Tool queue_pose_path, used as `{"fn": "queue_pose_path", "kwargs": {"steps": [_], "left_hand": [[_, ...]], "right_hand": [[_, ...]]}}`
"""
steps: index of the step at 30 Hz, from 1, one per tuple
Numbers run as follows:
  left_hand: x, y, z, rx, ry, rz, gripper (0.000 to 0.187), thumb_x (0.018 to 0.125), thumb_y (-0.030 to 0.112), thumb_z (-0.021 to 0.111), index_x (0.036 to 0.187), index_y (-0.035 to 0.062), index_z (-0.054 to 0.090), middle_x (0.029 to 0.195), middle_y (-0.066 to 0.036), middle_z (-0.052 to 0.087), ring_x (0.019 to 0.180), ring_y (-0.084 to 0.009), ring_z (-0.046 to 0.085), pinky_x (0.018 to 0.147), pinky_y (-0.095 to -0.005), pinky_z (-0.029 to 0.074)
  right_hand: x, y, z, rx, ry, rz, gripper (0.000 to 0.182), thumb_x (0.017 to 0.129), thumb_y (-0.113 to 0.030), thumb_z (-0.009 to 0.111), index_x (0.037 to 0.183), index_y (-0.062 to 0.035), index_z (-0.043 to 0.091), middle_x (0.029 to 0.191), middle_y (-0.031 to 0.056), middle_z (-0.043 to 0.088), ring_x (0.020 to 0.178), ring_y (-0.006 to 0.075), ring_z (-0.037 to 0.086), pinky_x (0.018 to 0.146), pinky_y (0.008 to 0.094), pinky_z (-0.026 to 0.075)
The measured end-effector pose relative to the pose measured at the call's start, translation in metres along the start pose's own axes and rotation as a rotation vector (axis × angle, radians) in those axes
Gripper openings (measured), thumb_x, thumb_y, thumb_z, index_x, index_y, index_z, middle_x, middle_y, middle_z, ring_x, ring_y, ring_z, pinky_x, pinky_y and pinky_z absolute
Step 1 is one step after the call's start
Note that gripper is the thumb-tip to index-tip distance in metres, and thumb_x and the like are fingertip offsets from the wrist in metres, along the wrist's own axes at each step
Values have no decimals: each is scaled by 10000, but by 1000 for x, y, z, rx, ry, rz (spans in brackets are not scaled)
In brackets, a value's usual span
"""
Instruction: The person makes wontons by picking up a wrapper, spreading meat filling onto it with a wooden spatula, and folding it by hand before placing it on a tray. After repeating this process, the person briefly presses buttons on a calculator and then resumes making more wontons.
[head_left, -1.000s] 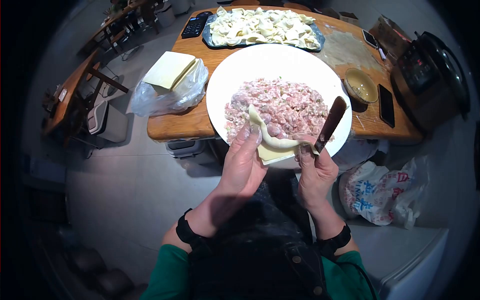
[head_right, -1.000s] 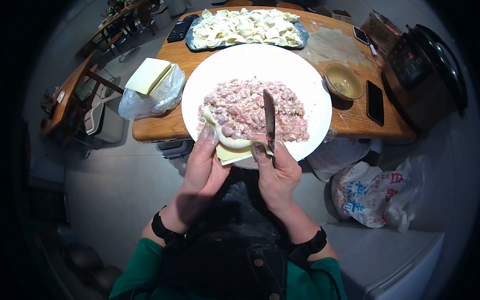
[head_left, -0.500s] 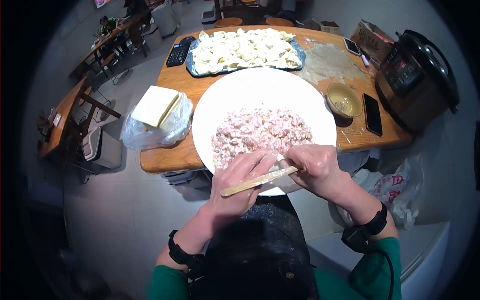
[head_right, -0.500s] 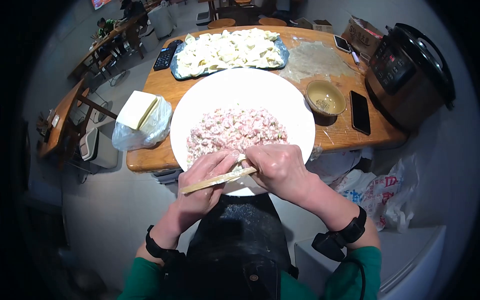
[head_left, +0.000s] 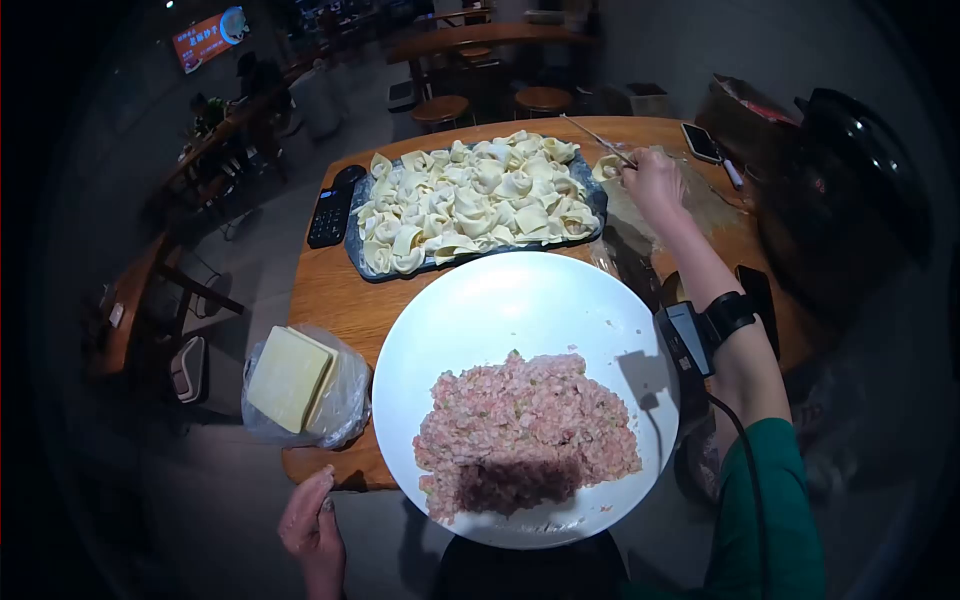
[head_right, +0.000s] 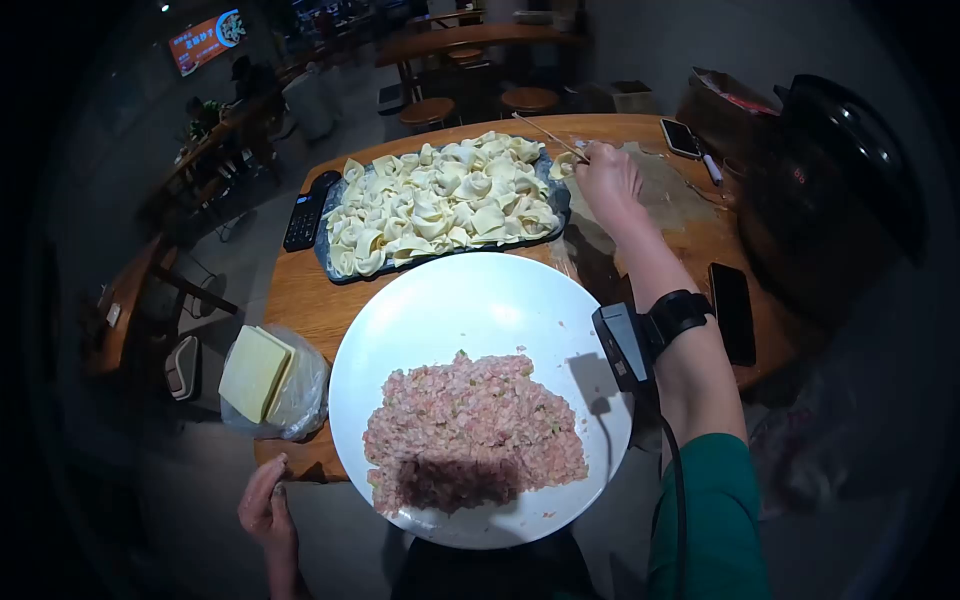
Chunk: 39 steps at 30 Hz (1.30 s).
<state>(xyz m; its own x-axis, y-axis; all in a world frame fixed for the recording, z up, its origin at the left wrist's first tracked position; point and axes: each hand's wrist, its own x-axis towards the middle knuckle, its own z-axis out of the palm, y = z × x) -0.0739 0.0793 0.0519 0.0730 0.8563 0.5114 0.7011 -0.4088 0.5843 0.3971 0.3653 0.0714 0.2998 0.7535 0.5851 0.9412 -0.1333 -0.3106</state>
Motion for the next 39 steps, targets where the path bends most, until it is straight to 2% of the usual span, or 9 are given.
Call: {"fn": "queue_pose_path", "kwargs": {"steps": [5,8,12,15,21,31,34,37,39], "left_hand": [[22,3,2,2,35,55,223,848,12,481,1028,-17,611,985,-185,634,842,-251,627,745,-336,505],[32,-3,-3,32,-14,115,238,842,-19,474,1041,-13,605,978,-182,635,846,-245,626,748,-334,506],[42,-19,-10,28,104,101,244,795,-80,515,1005,-12,621,974,-166,643,889,-256,629,790,-332,497],[71,-25,-22,259,47,126,230,758,-64,600,970,17,645,979,-113,654,930,-228,624,821,-307,475],[87,-40,-37,412,-68,270,246,674,-13,699,894,90,659,913,-41,647,825,-197,614,655,-292,510],[114,-34,-51,600,-380,353,104,765,44,609,869,49,603,854,-64,604,808,-212,606,672,-305,502],[127,-39,-48,284,-389,-96,146,875,158,496,882,48,591,880,-68,593,831,-146,560,760,-290,455],[139,-66,-36,-323,-210,-89,179,924,173,450,952,19,536,857,5,580,801,-59,494,737,-226,411],[146,-62,-39,-291,-99,-141,164,924,212,485,947,64,552,825,41,511,768,-40,461,705,-196,383]], "right_hand": [[21,-6,53,70,-24,69,195,799,-256,616,937,-135,682,736,126,658,780,311,641,740,416,485],[14,-13,39,390,-330,172,225,826,-277,601,991,-142,675,731,90,672,779,262,654,741,382,485],[-18,-22,-24,587,-490,84,309,851,-300,607,1074,-92,655,744,33,682,649,54,555,616,257,438],[-76,-43,-84,770,-606,105,383,913,-304,532,1192,-45,569,713,24,658,533,1,400,496,183,327],[-208,-31,-145,983,-813,115,330,938,-225,488,1166,0,566,645,17,592,438,-15,310,406,162,224],[-295,-24,-195,1006,-859,253,293,915,-118,514,1163,30,564,729,41,626,552,17,446,509,171,351],[-319,-29,-197,1048,-754,113,274,897,-24,507,1160,23,569,751,46,634,649,62,562,576,185,407],[-329,-38,-203,781,-647,-227,323,820,66,545,1130,-7,599,733,93,636,663,137,613,594,234,455],[-334,-42,-208,731,-638,-224,342,795,83,555,1119,-15,605,733,108,632,660,157,618,595,250,463]]}}
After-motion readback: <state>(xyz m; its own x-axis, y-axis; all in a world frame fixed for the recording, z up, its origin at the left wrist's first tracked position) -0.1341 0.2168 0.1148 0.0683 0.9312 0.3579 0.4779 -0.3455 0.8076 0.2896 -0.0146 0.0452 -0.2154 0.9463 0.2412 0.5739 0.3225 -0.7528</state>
